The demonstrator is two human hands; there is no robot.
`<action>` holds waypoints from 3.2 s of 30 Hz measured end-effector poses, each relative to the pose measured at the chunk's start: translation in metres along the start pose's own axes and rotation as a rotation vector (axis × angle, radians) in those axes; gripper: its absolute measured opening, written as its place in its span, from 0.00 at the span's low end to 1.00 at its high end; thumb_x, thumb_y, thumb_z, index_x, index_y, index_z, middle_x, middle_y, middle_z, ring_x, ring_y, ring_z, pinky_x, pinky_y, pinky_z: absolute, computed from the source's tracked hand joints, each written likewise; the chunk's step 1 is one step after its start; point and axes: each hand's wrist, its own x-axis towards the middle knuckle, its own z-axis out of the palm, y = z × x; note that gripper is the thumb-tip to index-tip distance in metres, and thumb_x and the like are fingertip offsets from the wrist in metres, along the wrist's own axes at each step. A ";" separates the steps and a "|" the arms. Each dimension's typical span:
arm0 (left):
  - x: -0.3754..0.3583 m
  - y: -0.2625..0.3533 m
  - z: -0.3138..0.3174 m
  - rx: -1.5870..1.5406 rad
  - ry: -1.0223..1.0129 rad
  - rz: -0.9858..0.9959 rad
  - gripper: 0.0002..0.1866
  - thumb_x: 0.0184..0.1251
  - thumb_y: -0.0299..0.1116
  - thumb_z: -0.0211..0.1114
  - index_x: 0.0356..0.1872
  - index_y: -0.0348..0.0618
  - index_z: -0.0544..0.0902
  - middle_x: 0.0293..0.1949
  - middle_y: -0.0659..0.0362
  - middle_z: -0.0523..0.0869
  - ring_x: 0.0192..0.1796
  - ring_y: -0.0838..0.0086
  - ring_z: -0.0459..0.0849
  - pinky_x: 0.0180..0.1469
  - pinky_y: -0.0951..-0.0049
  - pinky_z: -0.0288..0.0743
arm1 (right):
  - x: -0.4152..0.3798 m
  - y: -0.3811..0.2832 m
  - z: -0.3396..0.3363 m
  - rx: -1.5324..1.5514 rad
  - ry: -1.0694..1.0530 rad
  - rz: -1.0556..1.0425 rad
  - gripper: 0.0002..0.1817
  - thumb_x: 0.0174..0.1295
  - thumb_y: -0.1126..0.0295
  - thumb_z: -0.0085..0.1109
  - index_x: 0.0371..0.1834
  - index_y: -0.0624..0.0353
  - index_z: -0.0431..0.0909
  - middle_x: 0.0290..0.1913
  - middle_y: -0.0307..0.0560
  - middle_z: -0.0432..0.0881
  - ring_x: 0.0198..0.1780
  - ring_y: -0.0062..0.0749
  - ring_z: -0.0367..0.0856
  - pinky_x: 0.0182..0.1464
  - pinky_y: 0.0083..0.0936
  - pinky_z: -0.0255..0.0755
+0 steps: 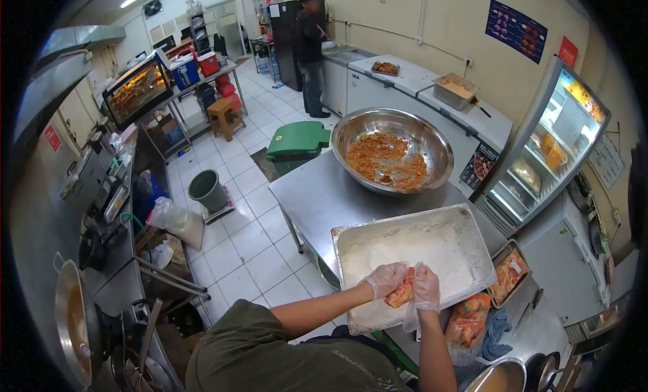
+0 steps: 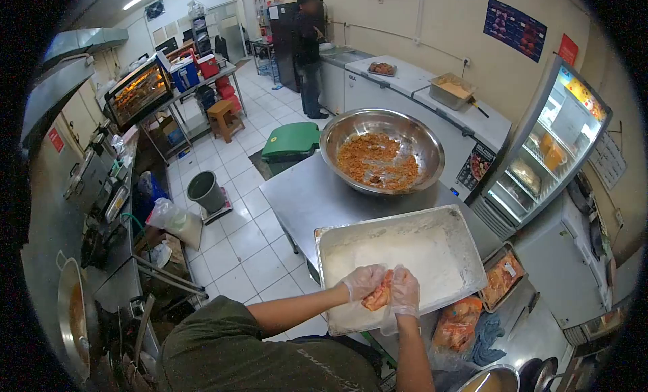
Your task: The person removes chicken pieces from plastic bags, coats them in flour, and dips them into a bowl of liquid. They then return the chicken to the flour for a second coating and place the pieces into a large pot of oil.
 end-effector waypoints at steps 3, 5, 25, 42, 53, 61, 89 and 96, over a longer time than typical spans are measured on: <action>0.010 0.013 0.003 0.077 -0.044 -0.131 0.29 0.78 0.56 0.46 0.47 0.37 0.81 0.40 0.49 0.86 0.43 0.66 0.83 0.52 0.68 0.74 | 0.010 0.033 0.015 0.004 0.211 -0.001 0.19 0.76 0.57 0.44 0.32 0.60 0.72 0.26 0.39 0.71 0.31 0.24 0.67 0.35 0.28 0.68; 0.016 0.017 0.001 0.101 -0.131 -0.164 0.32 0.78 0.58 0.44 0.50 0.37 0.82 0.42 0.48 0.87 0.45 0.65 0.83 0.53 0.68 0.74 | 0.010 0.046 0.024 0.053 0.354 -0.066 0.19 0.77 0.57 0.44 0.32 0.60 0.73 0.27 0.40 0.72 0.32 0.24 0.68 0.36 0.27 0.68; 0.031 0.015 0.012 -0.018 0.014 0.418 0.18 0.81 0.43 0.42 0.36 0.41 0.72 0.25 0.50 0.75 0.29 0.55 0.76 0.37 0.59 0.72 | 0.021 0.039 0.016 1.346 -0.063 0.687 0.23 0.69 0.42 0.45 0.45 0.48 0.79 0.42 0.41 0.83 0.42 0.41 0.82 0.39 0.43 0.79; 0.049 -0.026 -0.041 0.171 0.052 0.444 0.22 0.79 0.49 0.41 0.38 0.44 0.76 0.32 0.44 0.82 0.37 0.46 0.81 0.41 0.52 0.74 | -0.012 0.017 0.004 1.305 -0.434 0.360 0.28 0.74 0.43 0.41 0.63 0.53 0.71 0.50 0.52 0.81 0.32 0.36 0.82 0.31 0.28 0.78; 0.025 -0.024 -0.047 0.540 -0.014 -0.193 0.20 0.72 0.47 0.50 0.45 0.39 0.79 0.46 0.42 0.85 0.51 0.50 0.85 0.54 0.56 0.77 | -0.090 0.161 -0.194 -0.763 0.660 0.287 0.13 0.67 0.59 0.55 0.41 0.55 0.84 0.35 0.59 0.85 0.37 0.55 0.85 0.44 0.44 0.79; 0.016 -0.016 -0.021 0.474 -0.016 -0.026 0.15 0.68 0.42 0.58 0.41 0.38 0.78 0.38 0.44 0.86 0.44 0.52 0.86 0.48 0.57 0.78 | -0.078 0.257 -0.182 -0.935 0.422 0.159 0.15 0.57 0.57 0.65 0.36 0.59 0.82 0.34 0.60 0.85 0.39 0.54 0.85 0.43 0.46 0.78; -0.060 0.021 0.105 0.868 0.290 0.148 0.18 0.70 0.47 0.57 0.51 0.47 0.77 0.47 0.51 0.80 0.51 0.55 0.79 0.55 0.54 0.68 | -0.062 0.248 -0.210 -0.717 -0.162 0.093 0.28 0.52 0.55 0.67 0.53 0.60 0.80 0.59 0.59 0.79 0.61 0.54 0.75 0.66 0.43 0.67; -0.057 0.017 0.102 0.776 0.242 0.052 0.18 0.68 0.46 0.58 0.50 0.45 0.78 0.47 0.48 0.81 0.53 0.54 0.79 0.57 0.55 0.70 | -0.050 0.318 -0.173 -1.104 0.237 -0.324 0.16 0.57 0.60 0.61 0.43 0.59 0.83 0.45 0.59 0.85 0.49 0.52 0.84 0.57 0.39 0.75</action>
